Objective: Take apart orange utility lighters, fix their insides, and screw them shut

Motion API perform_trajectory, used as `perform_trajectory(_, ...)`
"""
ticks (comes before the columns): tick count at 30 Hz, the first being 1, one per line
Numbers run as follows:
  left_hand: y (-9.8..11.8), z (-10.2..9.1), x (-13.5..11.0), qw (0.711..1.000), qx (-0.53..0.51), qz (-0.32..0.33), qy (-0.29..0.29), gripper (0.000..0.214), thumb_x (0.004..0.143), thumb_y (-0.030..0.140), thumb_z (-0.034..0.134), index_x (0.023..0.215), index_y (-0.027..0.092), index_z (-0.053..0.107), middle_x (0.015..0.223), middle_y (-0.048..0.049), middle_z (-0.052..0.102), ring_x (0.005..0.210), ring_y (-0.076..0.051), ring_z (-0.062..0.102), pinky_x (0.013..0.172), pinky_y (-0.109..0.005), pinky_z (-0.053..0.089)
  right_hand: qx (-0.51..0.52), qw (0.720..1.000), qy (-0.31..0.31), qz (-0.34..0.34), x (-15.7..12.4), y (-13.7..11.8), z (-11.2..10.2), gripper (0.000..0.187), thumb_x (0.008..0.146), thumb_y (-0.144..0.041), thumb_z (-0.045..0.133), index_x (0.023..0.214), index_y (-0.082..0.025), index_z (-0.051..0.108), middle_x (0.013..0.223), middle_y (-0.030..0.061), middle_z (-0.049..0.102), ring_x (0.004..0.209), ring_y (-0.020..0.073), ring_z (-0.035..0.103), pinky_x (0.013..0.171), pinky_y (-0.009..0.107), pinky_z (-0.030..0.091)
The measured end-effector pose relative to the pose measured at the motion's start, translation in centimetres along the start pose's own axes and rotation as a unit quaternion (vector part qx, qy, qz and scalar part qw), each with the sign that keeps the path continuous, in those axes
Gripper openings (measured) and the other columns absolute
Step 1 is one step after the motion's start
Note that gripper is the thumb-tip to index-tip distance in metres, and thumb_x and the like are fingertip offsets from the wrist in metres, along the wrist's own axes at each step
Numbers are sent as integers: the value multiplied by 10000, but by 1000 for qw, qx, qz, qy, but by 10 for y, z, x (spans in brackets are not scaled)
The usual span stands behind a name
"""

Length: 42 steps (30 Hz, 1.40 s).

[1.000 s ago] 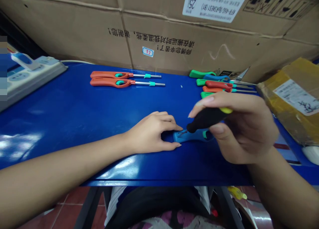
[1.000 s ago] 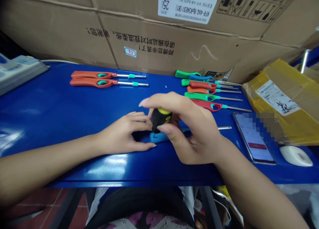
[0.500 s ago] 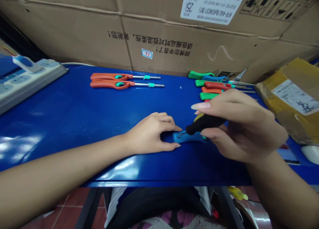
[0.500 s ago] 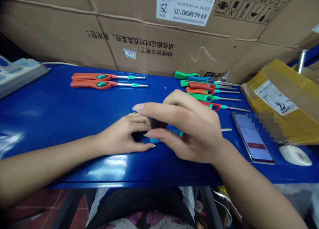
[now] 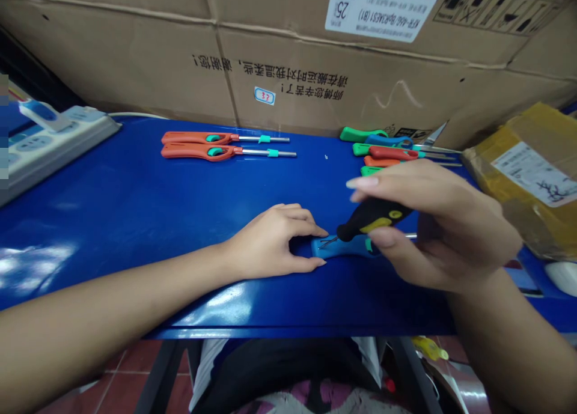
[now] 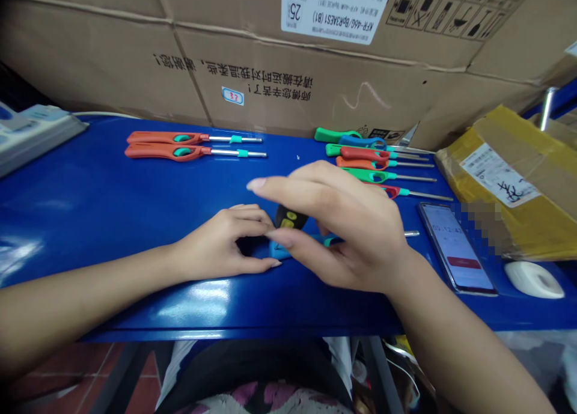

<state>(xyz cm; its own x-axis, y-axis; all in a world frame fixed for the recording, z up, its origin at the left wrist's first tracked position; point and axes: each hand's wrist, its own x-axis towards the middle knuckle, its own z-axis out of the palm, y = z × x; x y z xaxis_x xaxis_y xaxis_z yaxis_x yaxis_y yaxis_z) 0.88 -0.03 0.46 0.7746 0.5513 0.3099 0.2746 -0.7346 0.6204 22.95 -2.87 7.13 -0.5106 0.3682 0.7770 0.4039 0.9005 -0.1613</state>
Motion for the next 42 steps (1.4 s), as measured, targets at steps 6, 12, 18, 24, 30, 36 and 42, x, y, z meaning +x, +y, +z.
perform_trajectory(6, 0, 1, 0, 1000, 1, 2, 7, 261, 825, 342, 784, 1028, 186, 739, 969, -42, 738, 926, -207, 673, 862, -353, 498, 28, 1000, -2, -13, 1, -1, -2, 374, 869, -169, 667, 1243, -184, 665, 992, 55, 748, 852, 210, 681, 773, 373, 596)
perform_trajectory(12, 1, 0, 1, 1000, -2, 2, 9, 247, 815, 328, 796, 1002, 177, 742, 947, -40, 730, 907, -200, 667, 856, -345, 500, 11, 1000, -11, -9, 1, -1, -3, 372, 907, -200, 622, 1278, -192, 651, 988, 64, 738, 876, 217, 677, 773, 379, 587)
perform_trajectory(18, 0, 1, 0, 1000, -4, 3, 15, 260, 808, 323, 801, 1011, 172, 742, 937, -38, 728, 895, -198, 672, 839, -334, 506, 69, 997, -18, 13, 1, -2, -2, 419, 904, -190, 612, 1321, -225, 626, 1026, 49, 747, 898, 214, 688, 763, 360, 595)
perform_trajectory(24, 1, 1, 1, 1000, 1, -6, 6, 225, 814, 329, 791, 986, 191, 748, 940, -32, 725, 901, -193, 667, 849, -340, 508, -5, 1000, -20, -7, 1, -2, -1, 387, 929, -262, 628, 1313, -228, 614, 1055, 54, 751, 947, 231, 701, 748, 364, 613)
perform_trajectory(30, 0, 2, 0, 1000, -6, 0, 12, 248, 809, 321, 802, 997, 171, 740, 927, -37, 718, 892, -195, 662, 837, -335, 500, 75, 996, -19, 47, -1, -3, 0, 453, 905, -214, 640, 1354, -253, 592, 982, 34, 742, 805, 207, 698, 697, 356, 600)
perform_trajectory(36, 1, 0, 1, 1000, -7, -6, 10, 222, 802, 312, 805, 966, 174, 745, 927, -36, 720, 891, -196, 668, 836, -339, 503, 32, 999, -28, -12, 1, -1, 1, 369, 925, -241, 653, 1284, -157, 631, 985, 68, 755, 872, 207, 691, 762, 346, 592)
perform_trajectory(42, 1, 1, 0, 1000, -2, -8, 5, 262, 822, 334, 786, 1037, 189, 743, 967, -48, 732, 930, -214, 676, 880, -365, 507, 88, 996, -4, -1, 0, -1, 1, 399, 879, -196, 690, 1275, -186, 642, 1024, 51, 763, 809, 190, 701, 716, 338, 602)
